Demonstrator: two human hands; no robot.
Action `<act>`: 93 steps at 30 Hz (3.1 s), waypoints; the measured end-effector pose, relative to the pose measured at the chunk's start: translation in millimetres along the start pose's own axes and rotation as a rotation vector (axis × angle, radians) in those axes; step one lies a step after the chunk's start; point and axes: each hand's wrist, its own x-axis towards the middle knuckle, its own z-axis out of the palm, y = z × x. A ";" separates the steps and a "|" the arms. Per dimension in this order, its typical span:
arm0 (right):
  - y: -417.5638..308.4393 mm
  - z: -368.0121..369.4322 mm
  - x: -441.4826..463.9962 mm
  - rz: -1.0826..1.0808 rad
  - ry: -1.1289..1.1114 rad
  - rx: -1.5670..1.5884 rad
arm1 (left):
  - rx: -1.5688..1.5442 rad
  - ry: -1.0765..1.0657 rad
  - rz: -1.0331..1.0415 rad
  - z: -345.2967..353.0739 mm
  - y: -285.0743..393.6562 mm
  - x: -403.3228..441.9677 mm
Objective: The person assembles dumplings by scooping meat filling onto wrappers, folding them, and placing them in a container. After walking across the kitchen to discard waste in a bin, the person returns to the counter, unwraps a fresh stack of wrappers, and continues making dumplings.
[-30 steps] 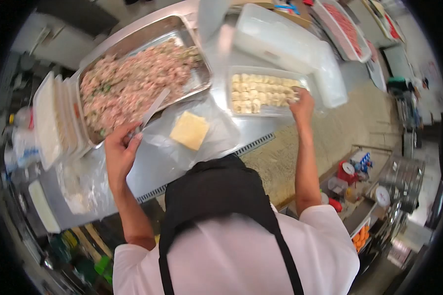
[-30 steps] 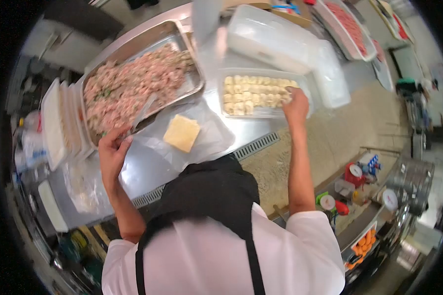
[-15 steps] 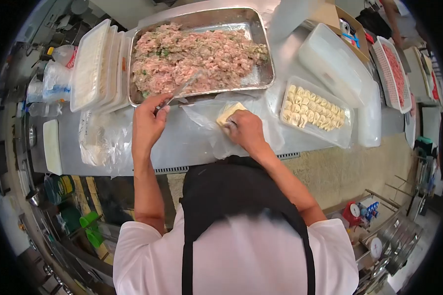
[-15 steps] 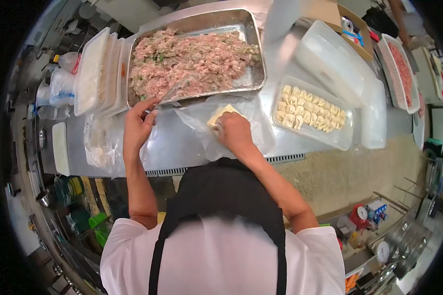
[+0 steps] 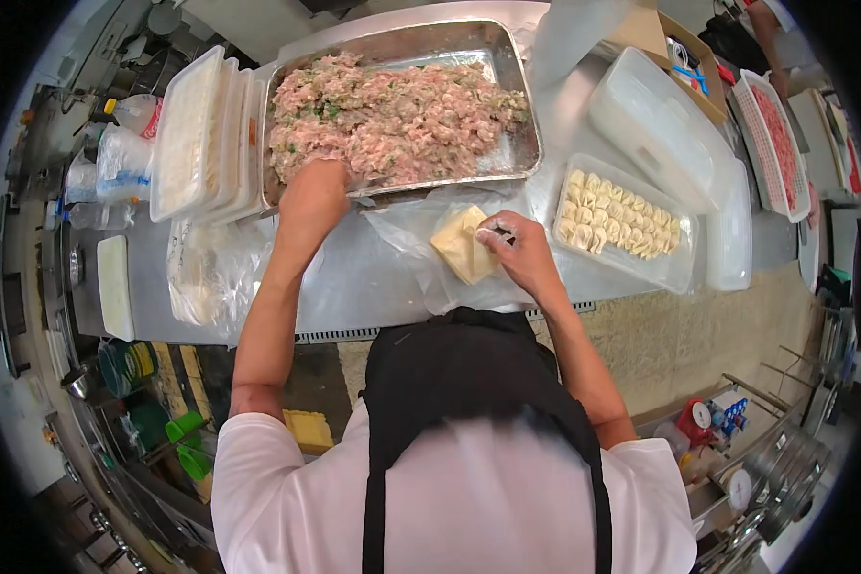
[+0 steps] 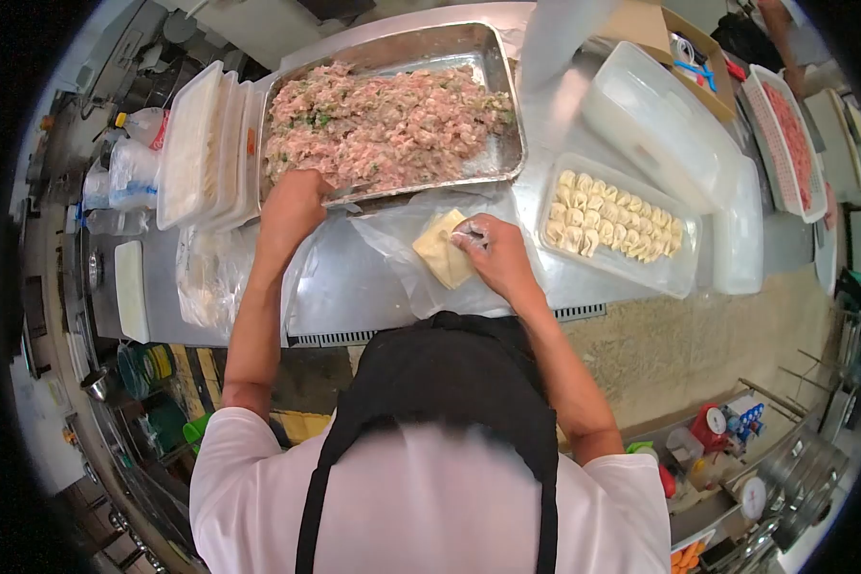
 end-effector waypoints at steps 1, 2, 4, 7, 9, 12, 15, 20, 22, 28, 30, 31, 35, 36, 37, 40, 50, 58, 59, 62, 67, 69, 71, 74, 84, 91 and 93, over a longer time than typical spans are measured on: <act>-1.8 -4.7 -1.9 0.004 0.002 -0.001 | 0.046 -0.025 0.057 2.8 2.6 3.2; -4.1 -9.3 -2.8 0.025 -0.005 0.063 | 0.092 -0.046 0.112 4.1 3.7 6.6; -3.9 -15.8 -3.0 0.042 -0.011 0.127 | 0.012 -0.096 0.163 1.5 0.0 14.5; -2.2 -25.2 -3.1 0.096 -0.042 0.306 | -0.176 -0.115 0.243 -11.6 -6.8 20.1; -3.1 -31.7 -5.3 0.141 -0.030 0.509 | -0.288 -0.090 0.274 -19.2 -4.0 22.3; -4.1 -39.4 -8.7 0.223 -0.013 0.832 | -0.184 -0.080 0.133 -17.3 -0.8 22.5; 2.1 -41.4 -11.5 0.247 0.022 1.131 | -0.019 -0.112 0.124 14.8 -8.2 26.2; 16.7 -30.4 -6.0 0.273 -0.037 1.599 | -0.236 -0.111 0.373 37.4 -15.6 39.7; 19.3 -19.4 -3.6 0.276 0.001 1.631 | -0.408 -0.175 0.305 25.2 -13.6 38.9; 8.7 -0.3 14.5 0.366 0.103 1.588 | -0.987 -0.321 0.049 -9.5 13.9 6.4; -5.6 4.2 20.8 0.355 0.083 1.679 | -1.089 -0.249 0.087 -0.3 34.1 -9.4; -16.3 5.1 24.6 0.379 0.097 1.714 | -1.192 -0.162 0.111 7.0 44.2 -15.0; -24.0 3.9 38.6 0.392 0.145 1.742 | -0.917 0.138 0.333 54.1 59.3 -32.5; -23.1 4.2 40.5 0.388 0.148 1.743 | -0.813 0.067 0.283 51.5 58.5 -38.1; -20.0 4.3 41.5 0.413 0.272 1.730 | -0.710 -0.005 0.238 43.7 61.0 -42.4; -3.7 4.1 41.7 0.383 0.373 1.684 | -0.755 -0.017 0.154 2.8 74.8 -53.8; -10.5 0.4 40.5 0.290 0.530 1.492 | -0.663 0.124 0.319 7.1 96.2 -54.4; -5.1 -16.8 29.5 0.034 0.187 1.596 | -0.839 0.059 0.338 51.4 99.2 -33.6; -4.7 -21.0 22.7 -0.074 0.044 1.598 | -0.842 0.025 0.301 42.8 97.1 -34.8; 11.5 -21.1 18.5 -0.026 0.070 1.343 | -0.876 0.008 0.231 23.2 95.9 -36.2; -8.6 -16.6 16.9 0.039 0.221 0.595 | -0.885 -0.032 0.224 7.1 107.3 -45.2; -10.8 -17.2 18.2 -0.124 0.416 0.118 | -0.778 -0.144 0.247 0.7 113.0 -48.9; -8.0 -18.9 21.0 -0.194 0.459 0.150 | -0.753 -0.124 0.267 -9.2 112.2 -50.1; 5.9 -31.1 24.3 -0.385 0.553 -0.086 | -0.756 -0.014 0.289 -22.8 100.2 -49.6; 63.5 -147.2 -46.6 0.111 0.865 -0.130 | -0.931 0.041 0.180 -16.1 72.6 -46.6; 119.1 -239.1 -95.5 0.350 0.776 -0.723 | -0.981 0.035 0.141 -3.6 64.5 -42.6; 138.9 -251.0 -98.9 0.315 0.644 -0.687 | -0.998 0.017 0.132 -4.6 68.9 -41.6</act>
